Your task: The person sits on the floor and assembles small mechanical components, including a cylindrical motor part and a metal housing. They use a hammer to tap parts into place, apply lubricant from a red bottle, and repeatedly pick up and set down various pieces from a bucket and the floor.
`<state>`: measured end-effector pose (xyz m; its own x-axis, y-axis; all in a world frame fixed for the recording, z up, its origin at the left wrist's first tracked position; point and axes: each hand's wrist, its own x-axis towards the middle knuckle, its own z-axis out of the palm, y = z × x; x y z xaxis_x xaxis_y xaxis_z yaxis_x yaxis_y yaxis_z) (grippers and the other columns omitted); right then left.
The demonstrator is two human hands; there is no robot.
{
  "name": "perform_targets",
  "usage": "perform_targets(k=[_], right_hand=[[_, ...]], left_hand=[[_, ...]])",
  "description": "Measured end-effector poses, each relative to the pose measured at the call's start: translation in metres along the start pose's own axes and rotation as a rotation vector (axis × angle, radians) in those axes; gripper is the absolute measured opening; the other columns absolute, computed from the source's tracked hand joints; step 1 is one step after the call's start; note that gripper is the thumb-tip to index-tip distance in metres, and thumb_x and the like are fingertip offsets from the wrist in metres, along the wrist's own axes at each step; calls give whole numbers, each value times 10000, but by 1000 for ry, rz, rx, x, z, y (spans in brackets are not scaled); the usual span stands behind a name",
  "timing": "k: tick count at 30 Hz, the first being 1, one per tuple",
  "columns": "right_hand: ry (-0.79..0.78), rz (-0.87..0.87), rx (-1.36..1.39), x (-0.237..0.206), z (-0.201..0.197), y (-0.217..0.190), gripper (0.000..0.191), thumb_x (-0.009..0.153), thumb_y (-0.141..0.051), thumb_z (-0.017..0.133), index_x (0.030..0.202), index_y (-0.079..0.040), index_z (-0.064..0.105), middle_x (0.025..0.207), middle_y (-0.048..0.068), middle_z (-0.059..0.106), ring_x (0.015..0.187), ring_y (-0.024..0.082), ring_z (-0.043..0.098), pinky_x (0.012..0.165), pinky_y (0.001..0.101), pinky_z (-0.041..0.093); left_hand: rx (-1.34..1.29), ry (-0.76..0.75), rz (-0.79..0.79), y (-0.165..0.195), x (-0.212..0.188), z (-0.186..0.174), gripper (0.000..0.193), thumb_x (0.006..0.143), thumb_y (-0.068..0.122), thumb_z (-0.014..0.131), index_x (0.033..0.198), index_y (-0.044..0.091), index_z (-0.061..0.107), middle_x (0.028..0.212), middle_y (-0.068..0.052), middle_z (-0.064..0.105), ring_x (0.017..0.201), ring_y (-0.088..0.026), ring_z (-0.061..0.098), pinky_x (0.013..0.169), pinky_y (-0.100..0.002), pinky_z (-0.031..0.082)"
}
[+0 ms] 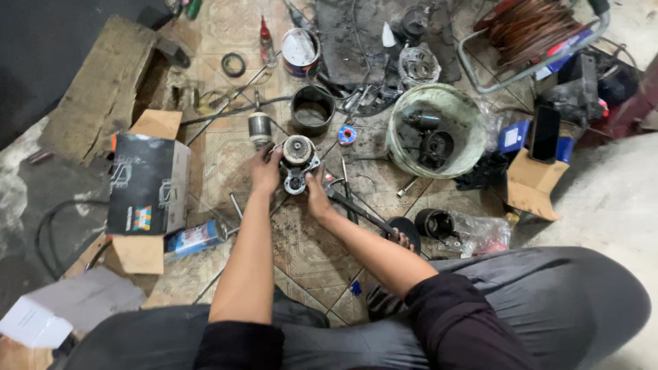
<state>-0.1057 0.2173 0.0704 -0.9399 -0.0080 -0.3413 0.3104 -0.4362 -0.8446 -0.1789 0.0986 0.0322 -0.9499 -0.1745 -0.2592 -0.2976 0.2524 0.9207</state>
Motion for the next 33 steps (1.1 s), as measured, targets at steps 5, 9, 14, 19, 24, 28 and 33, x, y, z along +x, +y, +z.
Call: perform_targets(k=[5, 9, 14, 19, 24, 28, 33], right_hand=[[85, 27, -988, 18, -56, -26, 700, 1051, -497, 421, 1578, -49, 320, 1479, 290, 518, 1388, 421, 491, 1164, 481, 384], [-369, 38, -1460, 37, -110, -123, 669, 1040, -518, 419, 1492, -28, 464, 1438, 251, 563, 1339, 412, 531, 1142, 482, 386], [-368, -92, -1908, 37, -199, -285, 469, 977, -391, 594, 1306, -58, 624, 1105, 201, 722, 1023, 374, 694, 902, 489, 555], [-9, -106, -1893, 22, -304, -341, 484, 979, -357, 620, 1352, -47, 623, 1163, 242, 713, 1081, 431, 662, 919, 503, 526], [-126, 149, -1879, 22, -387, -300, 523, 970, -373, 623, 1393, -65, 602, 1188, 254, 696, 1110, 418, 666, 978, 470, 527], [-172, 156, -1876, 36, -419, -285, 528, 950, -343, 634, 1391, -54, 598, 1208, 235, 697, 1146, 414, 642, 976, 478, 507], [-142, 141, -1861, 60, -430, -279, 497, 933, -333, 644, 1357, -73, 632, 1203, 207, 716, 1148, 405, 649, 978, 481, 507]], left_hand=[[-165, -57, -33, -15, -3, 11, 504, 977, 341, 689, 1339, -6, 635, 1204, -125, 737, 1075, -208, 701, 932, -350, 538], [-214, -111, -240, -17, -10, 12, 529, 932, 356, 686, 1330, 13, 631, 1182, -145, 716, 993, -250, 699, 870, -388, 555], [64, -129, -120, -27, -6, 12, 525, 976, 397, 699, 1296, -18, 676, 1208, -172, 731, 1078, -239, 696, 965, -353, 509], [97, -139, 174, -30, 0, 20, 479, 1020, 232, 695, 1438, 15, 613, 1311, -213, 692, 1140, -253, 647, 975, -375, 483], [-28, -237, -207, -18, -3, 36, 533, 1007, 131, 592, 1523, 244, 519, 1232, -127, 701, 838, -186, 631, 677, -373, 534], [-377, -281, -431, -16, -14, 59, 523, 1050, 163, 478, 1543, 303, 371, 1179, -131, 678, 810, -259, 691, 657, -429, 601], [-525, -281, -384, -31, -24, 83, 533, 1112, 195, 440, 1599, 299, 248, 1269, -144, 620, 941, -282, 694, 706, -447, 595]])
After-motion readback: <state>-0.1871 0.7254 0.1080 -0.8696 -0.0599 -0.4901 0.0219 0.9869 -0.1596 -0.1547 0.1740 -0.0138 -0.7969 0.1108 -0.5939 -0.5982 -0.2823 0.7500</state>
